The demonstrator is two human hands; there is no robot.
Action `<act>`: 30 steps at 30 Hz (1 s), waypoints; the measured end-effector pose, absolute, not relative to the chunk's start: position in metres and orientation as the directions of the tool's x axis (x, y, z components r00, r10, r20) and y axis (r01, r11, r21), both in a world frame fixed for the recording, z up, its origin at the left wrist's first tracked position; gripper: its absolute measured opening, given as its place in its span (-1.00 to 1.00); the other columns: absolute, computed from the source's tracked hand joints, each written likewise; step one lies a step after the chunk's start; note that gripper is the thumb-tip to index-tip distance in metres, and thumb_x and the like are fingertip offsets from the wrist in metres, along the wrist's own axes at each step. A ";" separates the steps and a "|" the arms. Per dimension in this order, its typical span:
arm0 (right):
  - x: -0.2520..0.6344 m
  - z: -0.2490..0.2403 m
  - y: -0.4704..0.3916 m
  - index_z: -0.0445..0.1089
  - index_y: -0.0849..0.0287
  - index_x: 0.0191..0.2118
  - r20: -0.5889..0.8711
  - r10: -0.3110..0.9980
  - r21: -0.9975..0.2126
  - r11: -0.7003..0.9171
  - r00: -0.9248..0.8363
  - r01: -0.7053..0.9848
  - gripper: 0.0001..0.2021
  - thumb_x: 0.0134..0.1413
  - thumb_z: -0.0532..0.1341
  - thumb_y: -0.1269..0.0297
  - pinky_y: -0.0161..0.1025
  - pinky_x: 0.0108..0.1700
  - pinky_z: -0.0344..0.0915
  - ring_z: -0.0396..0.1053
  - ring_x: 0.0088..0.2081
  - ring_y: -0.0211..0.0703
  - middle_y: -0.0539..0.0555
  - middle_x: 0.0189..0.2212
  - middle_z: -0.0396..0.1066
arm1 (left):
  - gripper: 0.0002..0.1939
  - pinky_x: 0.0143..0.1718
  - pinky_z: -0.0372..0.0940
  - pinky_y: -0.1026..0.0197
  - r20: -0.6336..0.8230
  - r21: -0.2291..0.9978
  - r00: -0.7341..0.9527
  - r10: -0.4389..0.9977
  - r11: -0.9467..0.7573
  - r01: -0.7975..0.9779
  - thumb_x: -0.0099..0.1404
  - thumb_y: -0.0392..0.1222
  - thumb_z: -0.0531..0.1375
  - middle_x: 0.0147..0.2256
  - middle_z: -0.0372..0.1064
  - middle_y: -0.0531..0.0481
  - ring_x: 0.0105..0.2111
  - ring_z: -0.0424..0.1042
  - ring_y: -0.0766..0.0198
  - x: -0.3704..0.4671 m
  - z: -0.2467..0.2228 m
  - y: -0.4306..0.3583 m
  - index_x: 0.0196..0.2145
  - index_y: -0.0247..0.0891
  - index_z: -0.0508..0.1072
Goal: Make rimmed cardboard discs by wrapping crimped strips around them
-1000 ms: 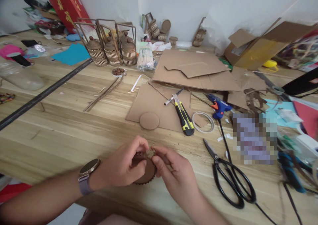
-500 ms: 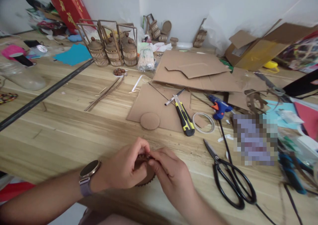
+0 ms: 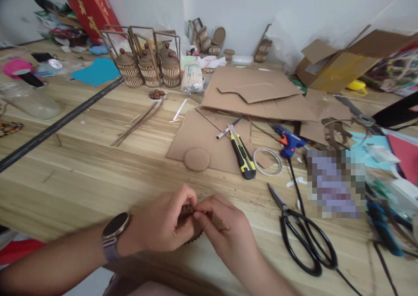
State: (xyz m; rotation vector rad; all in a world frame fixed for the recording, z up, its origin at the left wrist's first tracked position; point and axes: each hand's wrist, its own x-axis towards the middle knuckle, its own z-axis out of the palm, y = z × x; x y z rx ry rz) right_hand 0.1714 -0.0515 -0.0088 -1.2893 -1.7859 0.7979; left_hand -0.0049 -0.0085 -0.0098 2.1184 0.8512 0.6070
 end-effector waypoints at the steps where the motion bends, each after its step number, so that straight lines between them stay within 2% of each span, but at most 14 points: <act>1: 0.171 -0.010 -0.052 0.44 0.08 -0.38 0.214 0.961 -0.842 0.271 -0.173 0.467 -0.89 0.15 0.21 0.40 -0.39 -0.36 0.38 0.47 -0.41 -0.27 -0.05 -0.46 0.50 | -0.78 -0.54 0.00 0.27 0.149 0.782 0.666 0.731 -0.499 0.373 0.11 -0.33 0.10 -0.53 0.21 0.12 -0.57 0.23 0.30 -0.005 -0.011 -0.009 -0.25 -0.20 0.19; 4: 0.170 -0.012 -0.054 0.45 0.09 -0.33 0.181 0.976 -0.864 0.216 -0.120 0.455 -0.91 0.16 0.20 0.36 -0.38 -0.36 0.39 0.48 -0.41 -0.26 -0.04 -0.44 0.51 | -0.79 -0.52 0.03 0.26 0.150 0.783 0.655 0.740 -0.494 0.378 0.13 -0.32 0.10 -0.50 0.26 0.09 -0.55 0.25 0.29 -0.004 -0.011 -0.010 -0.24 -0.20 0.21; 6: 0.169 -0.014 -0.055 0.47 0.08 -0.25 0.184 0.979 -0.863 0.202 -0.086 0.463 -0.90 0.18 0.19 0.33 -0.36 -0.35 0.41 0.49 -0.38 -0.24 -0.01 -0.41 0.53 | -0.78 -0.47 0.10 0.25 0.116 0.828 0.643 0.757 -0.432 0.359 0.16 -0.29 0.11 -0.44 0.33 0.06 -0.49 0.31 0.27 -0.004 -0.009 -0.008 -0.20 -0.20 0.23; 11: 0.171 -0.018 -0.056 0.48 0.04 -0.16 0.252 0.967 -0.863 0.204 0.042 0.462 -0.87 0.20 0.21 0.27 -0.35 -0.34 0.43 0.50 -0.36 -0.22 -0.01 -0.37 0.52 | -0.58 -0.24 0.25 0.21 -0.060 0.966 0.608 0.792 -0.107 0.235 0.24 -0.17 0.19 -0.20 0.43 -0.01 -0.26 0.42 0.23 -0.008 -0.001 0.000 0.04 -0.17 0.22; 16: 0.174 -0.023 -0.055 0.48 -0.02 -0.11 0.224 0.966 -0.904 0.156 0.130 0.398 -0.84 0.22 0.21 0.23 -0.37 -0.31 0.45 0.51 -0.31 -0.22 0.00 -0.30 0.55 | -0.64 -0.10 0.23 0.20 -0.157 0.984 0.558 0.815 0.178 0.017 0.19 -0.12 0.31 -0.11 0.42 -0.01 -0.09 0.38 0.18 -0.009 -0.008 0.009 -0.06 -0.17 0.41; 20: 0.174 -0.023 -0.057 0.49 -0.04 -0.10 0.243 0.966 -0.911 0.196 0.088 0.364 -0.84 0.21 0.23 0.25 -0.36 -0.31 0.45 0.50 -0.30 -0.22 0.01 -0.29 0.55 | -0.69 -0.12 0.23 0.24 -0.208 0.925 0.595 0.776 0.354 -0.140 0.15 -0.11 0.36 -0.17 0.48 0.05 -0.13 0.41 0.24 -0.006 -0.016 0.012 -0.13 -0.15 0.53; 25: 0.174 -0.019 -0.057 0.50 0.02 -0.17 0.156 0.988 -0.964 0.149 0.018 0.218 -0.88 0.18 0.26 0.25 -0.40 -0.51 0.41 0.45 -0.52 -0.28 -0.01 -0.43 0.51 | -0.80 -0.15 0.21 0.26 -0.279 0.886 0.589 0.759 0.440 -0.147 0.08 -0.14 0.41 -0.34 0.51 0.11 -0.29 0.42 0.33 -0.005 -0.015 0.013 -0.30 -0.18 0.58; 30: 0.177 -0.013 -0.053 0.48 0.05 -0.24 0.144 0.989 -0.979 0.147 -0.035 0.143 -0.94 0.21 0.24 0.27 -0.45 -0.49 0.40 0.47 -0.54 -0.32 -0.08 -0.55 0.46 | -0.80 -0.16 0.23 0.25 -0.312 0.839 0.616 0.723 0.514 -0.179 0.03 -0.16 0.44 -0.37 0.54 0.11 -0.35 0.43 0.35 -0.006 -0.014 0.015 -0.36 -0.20 0.56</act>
